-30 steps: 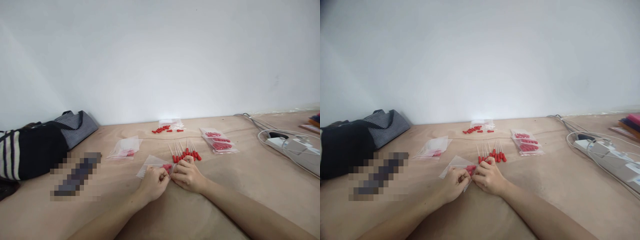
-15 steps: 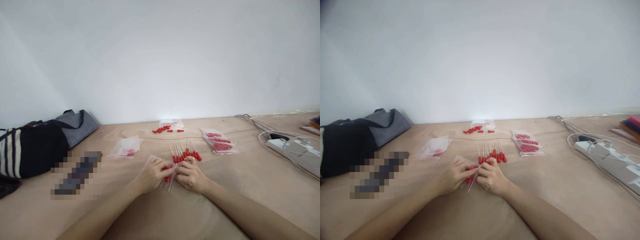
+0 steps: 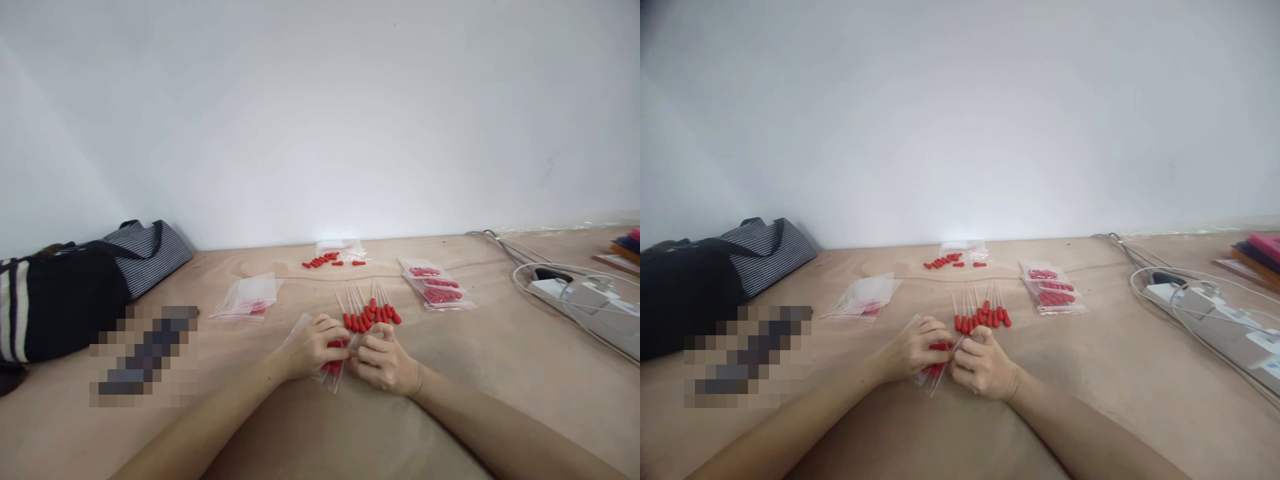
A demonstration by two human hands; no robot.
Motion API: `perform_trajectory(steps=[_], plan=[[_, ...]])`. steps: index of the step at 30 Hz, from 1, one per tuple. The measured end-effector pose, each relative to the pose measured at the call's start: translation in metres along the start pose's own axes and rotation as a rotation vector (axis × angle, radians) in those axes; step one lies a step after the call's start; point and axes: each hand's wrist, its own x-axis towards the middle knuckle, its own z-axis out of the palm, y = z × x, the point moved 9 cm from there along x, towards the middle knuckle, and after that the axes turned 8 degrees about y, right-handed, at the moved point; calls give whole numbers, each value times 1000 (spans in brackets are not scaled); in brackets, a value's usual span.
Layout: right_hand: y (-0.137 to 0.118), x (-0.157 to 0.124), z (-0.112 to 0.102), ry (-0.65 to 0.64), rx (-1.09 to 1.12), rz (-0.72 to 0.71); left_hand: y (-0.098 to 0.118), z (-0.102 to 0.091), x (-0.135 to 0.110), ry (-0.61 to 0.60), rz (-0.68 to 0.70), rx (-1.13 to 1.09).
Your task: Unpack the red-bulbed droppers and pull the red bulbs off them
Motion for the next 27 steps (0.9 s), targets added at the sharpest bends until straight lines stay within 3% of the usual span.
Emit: perform_trajectory(steps=[8,16,23,27], plan=[[4,2,2,-8,74,27,1,-1,-11,142,56,44],[1,6,9,-40,116,39,-2,2,-9,100,-14,54],[-1,7,9,-62,119,-9,-2,2,-8,37,14,59],[0,6,9,-66,137,-10,-1,-2,-8,68,5,-18]])
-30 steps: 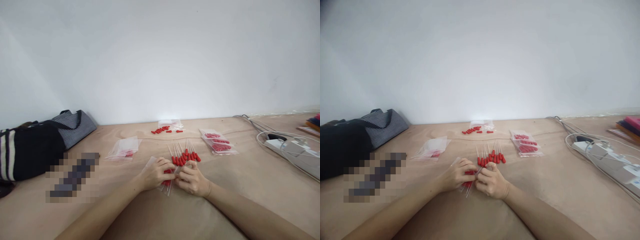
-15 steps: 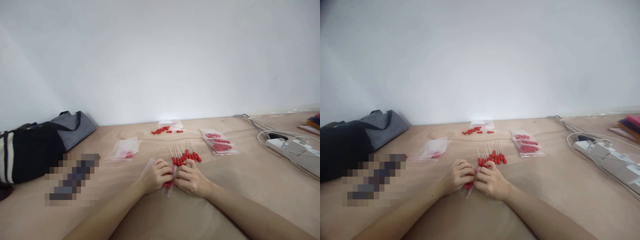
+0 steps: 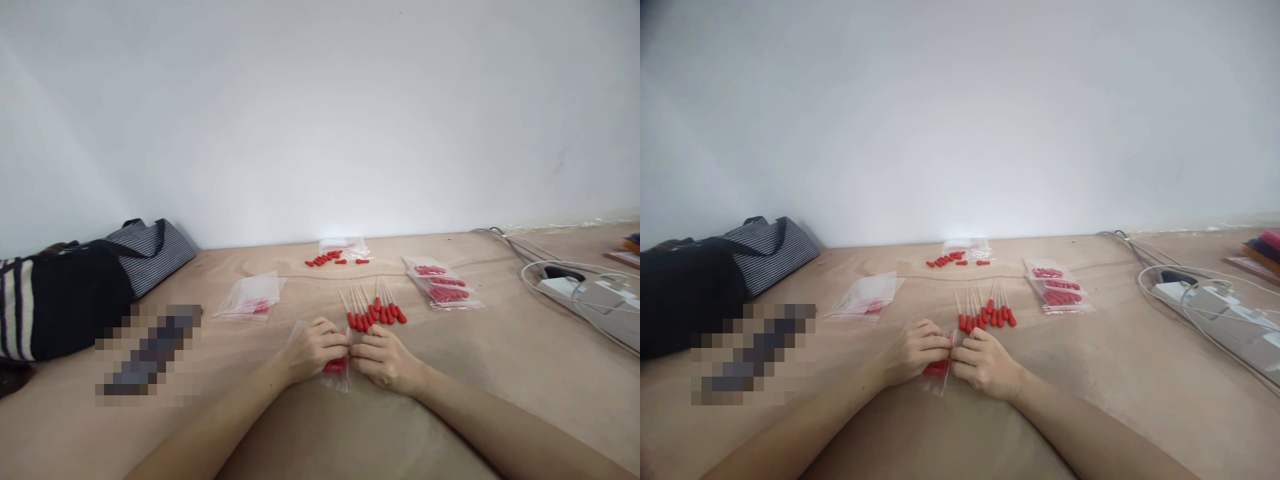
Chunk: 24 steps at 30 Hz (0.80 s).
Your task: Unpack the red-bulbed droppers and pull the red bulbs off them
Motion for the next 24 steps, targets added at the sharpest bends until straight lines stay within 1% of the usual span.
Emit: perform_trajectory(steps=[5,11,17,24], plan=[[2,-2,-2,21,4,39,3,-3,-1,31,13,-110],[-1,0,-5,24,26,26,12,-2,0,1,104,-129],[-3,4,-7,30,52,-1,9,0,0,21,62,-108],[-4,4,3,-63,30,-29,5,10,0,-105,20,-93]])
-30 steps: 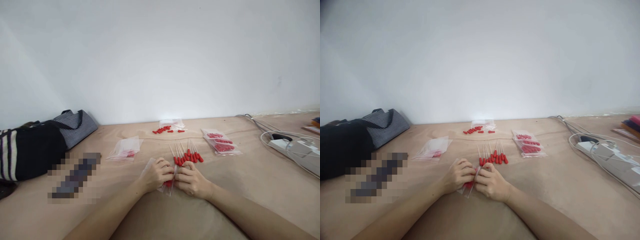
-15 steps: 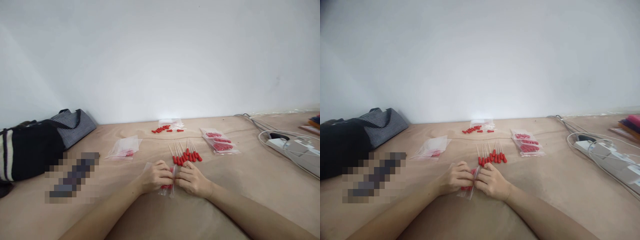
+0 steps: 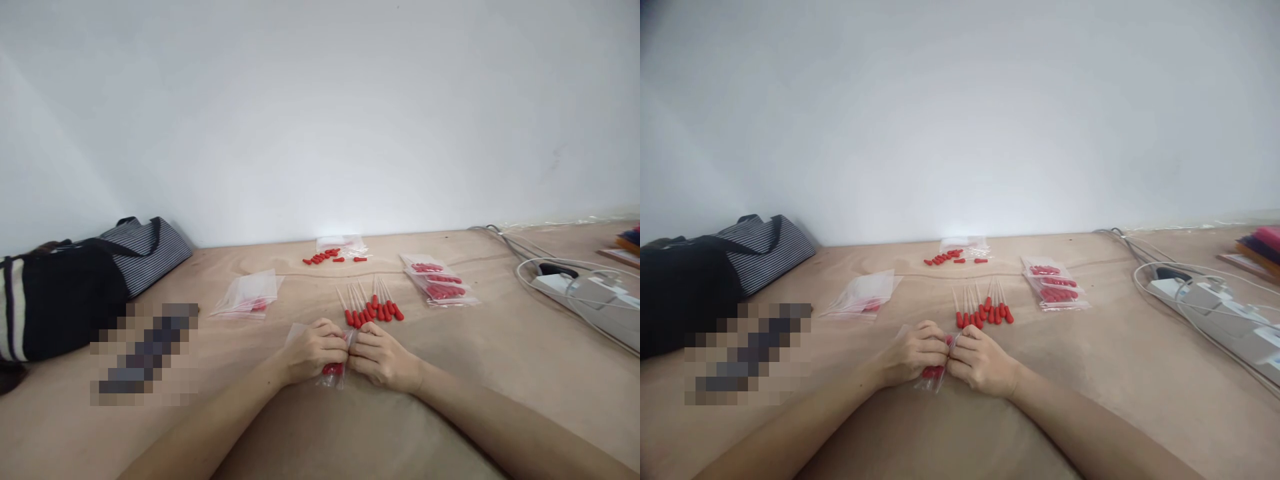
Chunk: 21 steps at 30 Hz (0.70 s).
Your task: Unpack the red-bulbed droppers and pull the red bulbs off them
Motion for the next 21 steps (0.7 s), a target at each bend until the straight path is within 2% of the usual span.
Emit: perform_trajectory(steps=[5,8,12,15,17,21], plan=[[4,-5,6,-81,28,4,-11,-11,-2,16,-80,-82],[6,-9,7,-144,69,22,-18,-15,-12,-6,-219,-140],[12,-16,3,-217,155,170,-25,-9,-39,-147,-474,-154],[14,-20,2,-260,198,291,-26,-3,-54,-245,-591,-157],[15,-20,3,-274,195,326,-27,-1,-57,-265,-636,-159],[11,-18,4,-279,183,305,-29,-1,-56,-242,-655,-165]])
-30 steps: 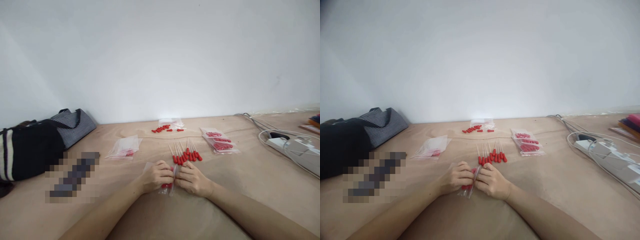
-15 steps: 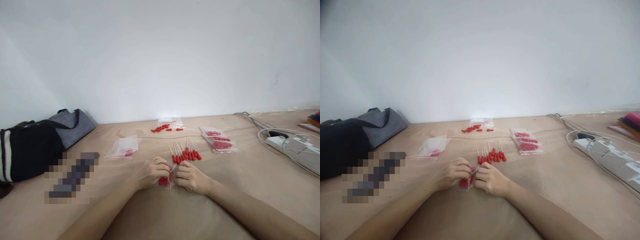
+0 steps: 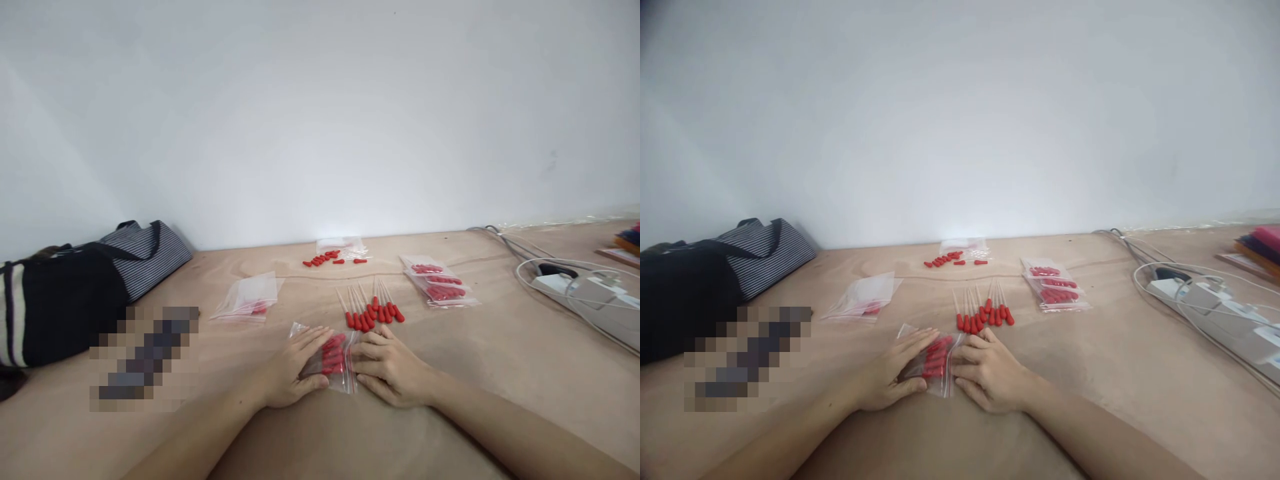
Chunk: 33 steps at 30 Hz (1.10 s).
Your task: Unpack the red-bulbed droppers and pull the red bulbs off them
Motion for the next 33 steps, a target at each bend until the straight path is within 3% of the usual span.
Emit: perform_trajectory(steps=[13,21,33], plan=[[3,-2,3,-40,33,26,-5,-1,-2,26,-40,-60],[23,9,6,130,123,335,-2,-4,-2,68,-24,-47],[25,16,17,8,37,539,1,-10,-1,119,-2,-44]])
